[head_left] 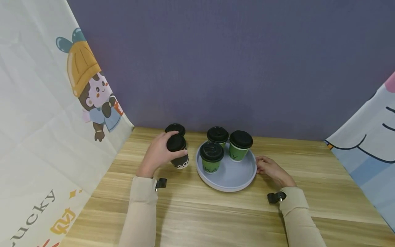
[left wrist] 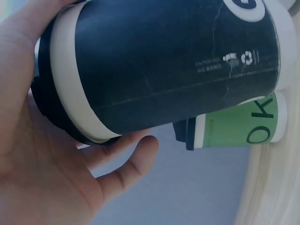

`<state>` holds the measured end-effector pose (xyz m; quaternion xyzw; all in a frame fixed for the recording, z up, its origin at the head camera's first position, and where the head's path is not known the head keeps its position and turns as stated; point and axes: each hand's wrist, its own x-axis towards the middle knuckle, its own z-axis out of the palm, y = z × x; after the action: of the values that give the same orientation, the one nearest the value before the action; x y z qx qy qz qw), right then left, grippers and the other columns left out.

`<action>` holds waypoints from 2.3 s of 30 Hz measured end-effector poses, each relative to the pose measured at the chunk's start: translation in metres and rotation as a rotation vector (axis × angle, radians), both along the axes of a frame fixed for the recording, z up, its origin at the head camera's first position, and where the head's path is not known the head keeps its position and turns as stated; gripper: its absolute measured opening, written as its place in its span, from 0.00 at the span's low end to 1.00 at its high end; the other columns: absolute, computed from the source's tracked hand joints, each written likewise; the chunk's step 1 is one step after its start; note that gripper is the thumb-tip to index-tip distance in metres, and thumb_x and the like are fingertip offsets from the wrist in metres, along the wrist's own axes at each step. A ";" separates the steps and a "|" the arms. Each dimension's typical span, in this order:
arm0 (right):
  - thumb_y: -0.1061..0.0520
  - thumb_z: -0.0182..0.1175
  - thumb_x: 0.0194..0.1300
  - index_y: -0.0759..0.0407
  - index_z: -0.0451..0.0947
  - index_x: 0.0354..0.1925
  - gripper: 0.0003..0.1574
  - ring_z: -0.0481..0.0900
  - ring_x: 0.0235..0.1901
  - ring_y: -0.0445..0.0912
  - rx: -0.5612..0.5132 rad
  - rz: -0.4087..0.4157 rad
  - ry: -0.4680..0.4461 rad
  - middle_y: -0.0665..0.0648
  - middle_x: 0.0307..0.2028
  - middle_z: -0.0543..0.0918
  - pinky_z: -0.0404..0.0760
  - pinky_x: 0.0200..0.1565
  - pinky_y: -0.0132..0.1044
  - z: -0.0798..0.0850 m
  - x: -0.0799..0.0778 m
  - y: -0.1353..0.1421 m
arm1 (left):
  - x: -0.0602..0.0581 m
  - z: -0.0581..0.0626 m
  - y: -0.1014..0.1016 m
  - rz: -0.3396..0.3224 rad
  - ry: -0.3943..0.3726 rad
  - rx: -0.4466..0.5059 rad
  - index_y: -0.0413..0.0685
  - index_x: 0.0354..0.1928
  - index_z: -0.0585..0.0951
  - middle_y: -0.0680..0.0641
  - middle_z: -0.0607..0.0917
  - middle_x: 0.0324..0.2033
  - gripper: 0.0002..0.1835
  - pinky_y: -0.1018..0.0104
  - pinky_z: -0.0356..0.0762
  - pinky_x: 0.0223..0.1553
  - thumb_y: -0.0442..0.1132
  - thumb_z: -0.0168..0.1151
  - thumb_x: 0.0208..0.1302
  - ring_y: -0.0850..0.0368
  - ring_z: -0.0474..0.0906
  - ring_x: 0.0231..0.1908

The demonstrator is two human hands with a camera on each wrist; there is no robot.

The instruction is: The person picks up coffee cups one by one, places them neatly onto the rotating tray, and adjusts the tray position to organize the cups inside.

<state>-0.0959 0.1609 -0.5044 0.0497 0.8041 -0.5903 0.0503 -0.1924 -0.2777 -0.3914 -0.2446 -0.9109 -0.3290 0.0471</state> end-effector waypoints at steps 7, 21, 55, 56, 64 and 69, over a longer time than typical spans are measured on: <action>0.61 0.50 0.71 0.79 0.63 0.64 0.30 0.79 0.36 0.38 0.029 -0.007 -0.013 0.53 0.41 0.80 0.81 0.43 0.31 0.000 0.001 0.000 | 0.007 0.007 0.006 -0.032 -0.003 -0.007 0.66 0.73 0.70 0.42 0.71 0.72 0.48 0.38 0.73 0.63 0.70 0.74 0.50 0.38 0.71 0.68; 0.61 0.51 0.67 0.76 0.63 0.63 0.29 0.78 0.41 0.40 0.069 -0.001 -0.031 0.65 0.53 0.76 0.79 0.47 0.31 0.002 0.004 -0.002 | 0.013 0.009 0.016 -0.076 0.012 -0.007 0.65 0.71 0.73 0.47 0.74 0.68 0.49 0.42 0.78 0.57 0.75 0.72 0.47 0.43 0.74 0.63; 0.47 0.44 0.83 0.72 0.57 0.67 0.32 0.78 0.45 0.44 0.112 -0.001 -0.068 0.64 0.53 0.75 0.78 0.48 0.33 -0.001 0.003 0.000 | 0.025 0.012 0.028 -0.138 0.057 -0.057 0.67 0.68 0.74 0.49 0.76 0.63 0.46 0.46 0.78 0.57 0.76 0.70 0.48 0.48 0.75 0.59; 0.46 0.42 0.84 0.72 0.59 0.65 0.31 0.78 0.43 0.42 0.114 -0.020 -0.065 0.62 0.50 0.76 0.79 0.47 0.33 -0.002 0.002 -0.001 | 0.025 0.012 0.028 -0.140 0.058 -0.060 0.67 0.69 0.74 0.49 0.76 0.62 0.46 0.46 0.78 0.57 0.76 0.70 0.48 0.48 0.75 0.59; 0.51 0.42 0.84 0.71 0.68 0.50 0.22 0.76 0.35 0.43 0.197 -0.079 0.010 0.57 0.37 0.76 0.79 0.38 0.33 -0.003 -0.002 -0.008 | 0.032 0.014 0.036 -0.172 0.071 -0.081 0.65 0.69 0.75 0.51 0.78 0.61 0.46 0.46 0.78 0.57 0.75 0.71 0.49 0.49 0.75 0.59; 0.53 0.43 0.83 0.70 0.70 0.46 0.19 0.76 0.34 0.44 0.194 -0.074 0.014 0.56 0.35 0.75 0.79 0.38 0.34 -0.004 -0.004 -0.008 | 0.036 0.014 0.045 -0.191 0.081 -0.097 0.63 0.69 0.74 0.50 0.78 0.63 0.47 0.44 0.77 0.59 0.74 0.71 0.49 0.47 0.75 0.63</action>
<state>-0.0996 0.1526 -0.5085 0.0801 0.8554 -0.5115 0.0180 -0.1567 -0.2330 -0.3778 -0.3451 -0.8958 -0.2772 0.0403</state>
